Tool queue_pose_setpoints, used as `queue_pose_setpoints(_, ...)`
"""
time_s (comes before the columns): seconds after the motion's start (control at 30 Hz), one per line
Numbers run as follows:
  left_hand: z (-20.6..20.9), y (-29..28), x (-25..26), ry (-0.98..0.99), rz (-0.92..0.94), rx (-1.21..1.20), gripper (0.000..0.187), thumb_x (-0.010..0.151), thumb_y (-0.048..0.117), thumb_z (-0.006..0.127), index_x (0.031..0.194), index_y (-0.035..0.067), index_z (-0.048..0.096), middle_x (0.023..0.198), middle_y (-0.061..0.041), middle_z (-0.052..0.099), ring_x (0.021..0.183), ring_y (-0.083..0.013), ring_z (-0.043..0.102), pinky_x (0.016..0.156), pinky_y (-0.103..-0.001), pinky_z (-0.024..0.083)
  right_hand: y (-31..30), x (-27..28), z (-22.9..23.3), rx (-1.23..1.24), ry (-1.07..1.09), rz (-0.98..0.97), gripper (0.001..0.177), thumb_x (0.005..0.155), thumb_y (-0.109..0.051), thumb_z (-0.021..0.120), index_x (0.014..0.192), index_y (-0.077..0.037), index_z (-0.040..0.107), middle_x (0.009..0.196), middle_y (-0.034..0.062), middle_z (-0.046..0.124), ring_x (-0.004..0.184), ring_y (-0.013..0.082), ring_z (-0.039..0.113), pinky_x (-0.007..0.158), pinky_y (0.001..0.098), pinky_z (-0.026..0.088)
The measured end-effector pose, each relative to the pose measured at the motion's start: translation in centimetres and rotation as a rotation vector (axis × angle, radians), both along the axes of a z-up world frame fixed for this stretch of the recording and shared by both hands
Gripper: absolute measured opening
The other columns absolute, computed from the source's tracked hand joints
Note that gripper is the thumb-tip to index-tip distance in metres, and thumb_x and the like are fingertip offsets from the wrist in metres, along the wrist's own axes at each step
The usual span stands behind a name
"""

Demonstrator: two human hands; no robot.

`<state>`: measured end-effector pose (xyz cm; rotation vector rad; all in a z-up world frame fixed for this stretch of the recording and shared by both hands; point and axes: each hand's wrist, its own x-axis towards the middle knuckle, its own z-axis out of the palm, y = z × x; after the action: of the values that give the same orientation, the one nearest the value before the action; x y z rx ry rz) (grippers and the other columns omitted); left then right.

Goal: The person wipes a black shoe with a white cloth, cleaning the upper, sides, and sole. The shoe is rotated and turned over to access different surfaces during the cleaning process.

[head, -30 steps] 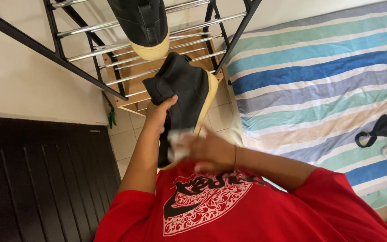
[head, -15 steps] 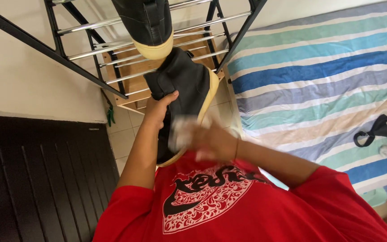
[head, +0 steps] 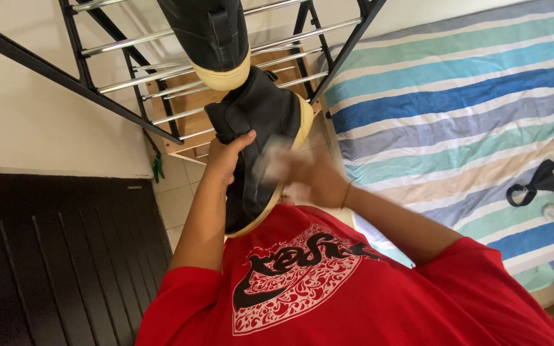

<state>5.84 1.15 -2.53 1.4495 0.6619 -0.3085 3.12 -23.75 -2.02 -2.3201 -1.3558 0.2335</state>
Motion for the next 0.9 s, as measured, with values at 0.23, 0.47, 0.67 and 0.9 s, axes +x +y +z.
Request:
queue_pose_setpoints(0.23,2.4,-0.8,-0.7,0.025,0.018,-0.021,0.095,0.07,0.046,0.094,0.14,-0.005,0.055,0.135,-0.028,0.06,0.129,-0.0424,0.056,0.098,-0.054,0.051,2.3,-1.2,6.8,0.465,0.421,-0.249,0.049,0.112,-0.026,0.028,0.158,-0.016,0.04,0.17,0.0162,0.024,0.156,0.0398,0.016,0.123,0.0662,-0.012)
queue_pose_setpoints(0.47,-1.7,-0.7,-0.4,0.025,0.024,-0.06,0.089,0.072,0.04,0.094,0.138,-0.006,0.055,0.133,-0.027,0.059,0.126,-0.0408,0.055,0.096,-0.055,0.048,-1.2,3.2,-2.3,0.101,-0.066,-0.084,0.03,0.098,-0.052,0.053,0.093,-0.032,0.075,0.156,0.0112,0.049,0.141,0.0359,0.049,0.1,0.0769,0.026)
queue_pose_setpoints(0.67,-2.5,-1.3,-0.2,-0.028,0.071,-0.144,0.075,0.071,0.035,0.095,0.127,-0.005,0.065,0.117,-0.024,0.07,0.108,-0.0373,0.069,0.079,-0.049,0.059,1.3,3.1,1.9,0.171,0.009,-0.231,0.034,0.089,-0.057,0.062,0.114,-0.035,0.07,0.13,0.003,0.059,0.121,0.0283,0.057,0.106,0.0557,0.031)
queue_pose_setpoints(0.9,-5.2,-1.5,-0.3,-0.085,0.075,-0.185,0.062,0.074,0.029,0.094,0.12,-0.002,0.068,0.108,-0.018,0.07,0.1,-0.0315,0.069,0.077,-0.046,0.059,2.0,0.7,1.7,0.053,-0.264,-0.087,0.06,0.103,-0.061,0.033,0.117,-0.015,0.069,0.154,0.0131,0.052,0.141,0.0355,0.049,0.118,0.0688,0.014)
